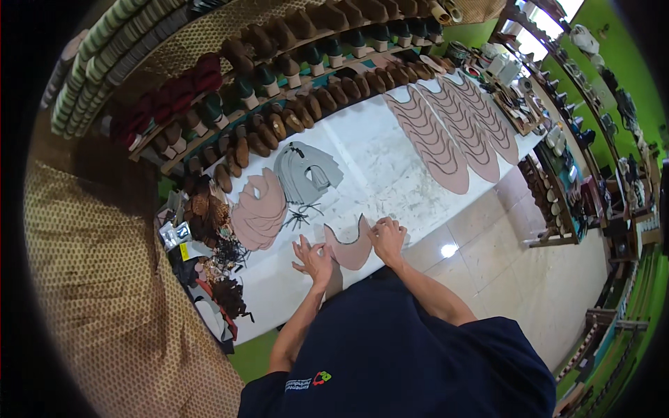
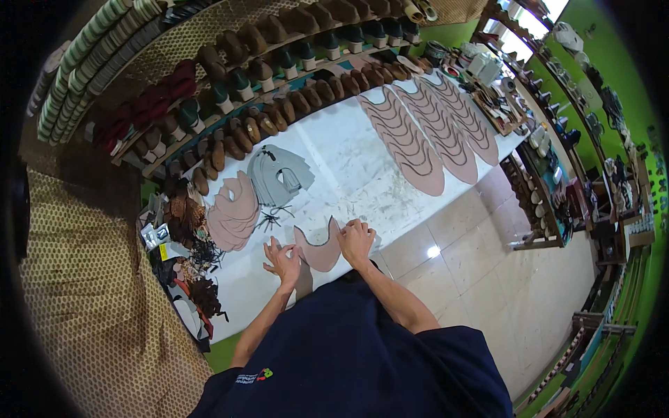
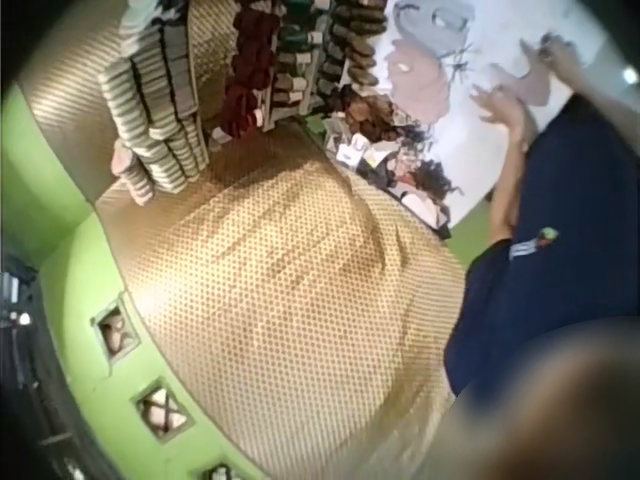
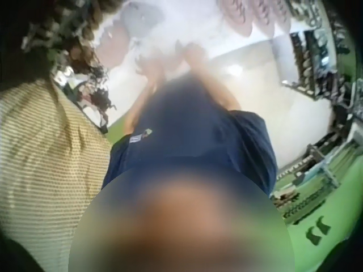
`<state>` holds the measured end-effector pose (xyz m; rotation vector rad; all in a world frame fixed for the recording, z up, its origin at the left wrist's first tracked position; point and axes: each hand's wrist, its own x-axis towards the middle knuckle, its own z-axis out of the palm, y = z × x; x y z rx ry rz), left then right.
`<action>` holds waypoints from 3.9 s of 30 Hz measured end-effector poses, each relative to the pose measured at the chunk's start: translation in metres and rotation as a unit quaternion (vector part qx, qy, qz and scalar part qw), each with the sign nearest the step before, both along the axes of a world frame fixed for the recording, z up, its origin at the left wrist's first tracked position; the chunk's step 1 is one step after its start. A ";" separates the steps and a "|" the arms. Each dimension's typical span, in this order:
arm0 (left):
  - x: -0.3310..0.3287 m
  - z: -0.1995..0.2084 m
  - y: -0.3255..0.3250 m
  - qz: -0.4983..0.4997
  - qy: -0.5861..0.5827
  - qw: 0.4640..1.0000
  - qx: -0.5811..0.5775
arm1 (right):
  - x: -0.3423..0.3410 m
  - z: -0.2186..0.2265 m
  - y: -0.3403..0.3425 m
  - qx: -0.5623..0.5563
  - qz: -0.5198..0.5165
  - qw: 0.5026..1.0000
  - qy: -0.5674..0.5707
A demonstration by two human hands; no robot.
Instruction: Aligning and smoothing out patterned shoe components on a workspace.
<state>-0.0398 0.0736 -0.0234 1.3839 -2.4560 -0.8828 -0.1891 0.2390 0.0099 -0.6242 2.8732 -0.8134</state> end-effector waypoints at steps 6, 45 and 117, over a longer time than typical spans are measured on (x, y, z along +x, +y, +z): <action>-0.014 0.020 0.009 0.031 0.018 0.998 0.046 | -0.020 0.011 0.011 -0.065 -0.006 0.998 -0.023; -0.344 0.013 0.317 0.101 -0.001 0.993 0.066 | -0.389 0.002 0.288 -0.066 0.054 0.995 -0.048; -0.408 0.015 0.194 -0.221 0.001 0.971 -0.087 | -0.345 0.001 0.175 0.040 0.151 0.986 0.053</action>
